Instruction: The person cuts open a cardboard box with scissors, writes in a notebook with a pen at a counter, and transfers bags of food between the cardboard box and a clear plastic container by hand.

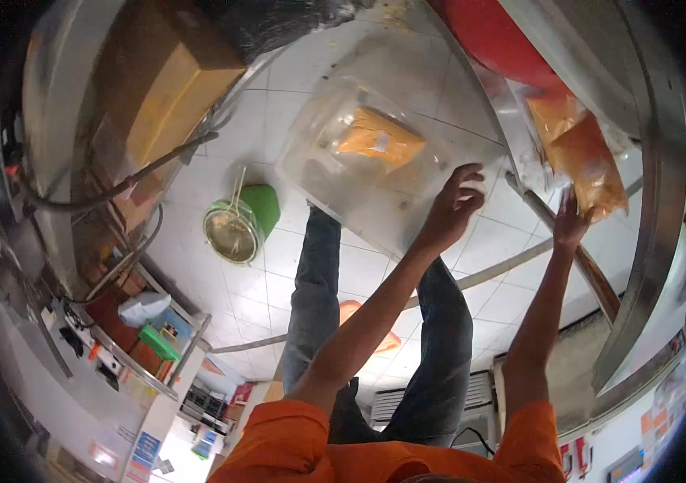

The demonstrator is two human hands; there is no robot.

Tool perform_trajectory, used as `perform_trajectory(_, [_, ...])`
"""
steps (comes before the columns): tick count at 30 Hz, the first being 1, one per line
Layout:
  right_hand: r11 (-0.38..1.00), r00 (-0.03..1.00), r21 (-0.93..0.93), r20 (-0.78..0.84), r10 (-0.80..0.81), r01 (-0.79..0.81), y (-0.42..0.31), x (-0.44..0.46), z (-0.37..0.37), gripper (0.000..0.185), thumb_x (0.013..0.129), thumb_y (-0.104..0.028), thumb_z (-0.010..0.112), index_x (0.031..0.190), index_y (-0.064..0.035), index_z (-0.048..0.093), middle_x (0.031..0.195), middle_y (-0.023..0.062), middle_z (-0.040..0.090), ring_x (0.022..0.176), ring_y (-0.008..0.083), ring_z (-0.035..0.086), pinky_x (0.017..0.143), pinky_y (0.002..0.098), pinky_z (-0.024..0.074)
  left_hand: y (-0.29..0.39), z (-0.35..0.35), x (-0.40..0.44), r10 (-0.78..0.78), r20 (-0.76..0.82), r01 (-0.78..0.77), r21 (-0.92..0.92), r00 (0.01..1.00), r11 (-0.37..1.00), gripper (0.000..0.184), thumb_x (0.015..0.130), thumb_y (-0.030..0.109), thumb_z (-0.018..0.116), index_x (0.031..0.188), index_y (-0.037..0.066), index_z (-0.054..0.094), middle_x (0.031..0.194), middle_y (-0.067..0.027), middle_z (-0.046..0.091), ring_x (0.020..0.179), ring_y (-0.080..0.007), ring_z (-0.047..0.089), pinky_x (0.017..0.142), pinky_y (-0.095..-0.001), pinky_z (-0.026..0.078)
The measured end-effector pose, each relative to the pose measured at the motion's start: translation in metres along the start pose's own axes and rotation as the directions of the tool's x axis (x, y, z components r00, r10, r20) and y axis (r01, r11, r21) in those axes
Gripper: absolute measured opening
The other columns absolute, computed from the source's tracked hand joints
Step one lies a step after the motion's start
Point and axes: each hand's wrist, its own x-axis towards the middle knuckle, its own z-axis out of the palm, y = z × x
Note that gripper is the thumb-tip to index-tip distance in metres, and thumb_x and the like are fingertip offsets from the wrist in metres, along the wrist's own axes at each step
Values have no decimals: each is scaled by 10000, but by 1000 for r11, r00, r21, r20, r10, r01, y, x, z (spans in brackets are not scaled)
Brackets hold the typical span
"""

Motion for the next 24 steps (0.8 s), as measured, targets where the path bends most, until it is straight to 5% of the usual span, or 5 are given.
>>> perform_trajectory(2, [765,987,-628,-146,66,-144,24,7,-43,464,946,-310,558,1327,-64,461,1255,140,571,1086,266,574,974,431,437,-14,-39,-16,-33,-68,39,95,997,995,464,826,54,583,1277,60,479,1200,-91,549,1079,-170,560,914,-280,454])
perform_trajectory(5, [251,953,-928,-228,200,-275,68,-11,-27,369,908,-247,619,1256,-140,555,1171,59,610,904,154,614,735,311,514,-41,-115,-49,25,-219,27,232,975,972,457,858,104,560,1303,94,457,1176,-92,559,939,-175,604,806,-303,488])
perform_trajectory(12, [70,896,-971,239,374,230,242,-92,-36,339,925,-254,592,1248,-152,563,1015,35,654,799,134,627,637,295,511,-5,-246,-143,13,-611,149,214,791,966,350,907,113,535,1256,135,519,1138,-42,596,889,-122,606,700,-246,467])
perform_trajectory(15, [54,865,-974,222,450,221,301,-138,15,271,907,-222,593,1159,-123,612,976,87,681,794,162,650,663,323,525,6,-289,-172,-111,-680,156,5,725,988,328,916,120,494,1240,111,543,1163,-32,589,938,-126,602,765,-259,458])
perform_trajectory(24, [-107,813,-958,162,559,264,421,-214,146,211,924,-173,563,1108,-106,641,983,108,704,897,227,687,786,353,548,52,-426,-115,423,-406,-24,698,810,715,501,880,31,591,1355,107,452,1297,-117,543,1090,-201,564,883,-302,481])
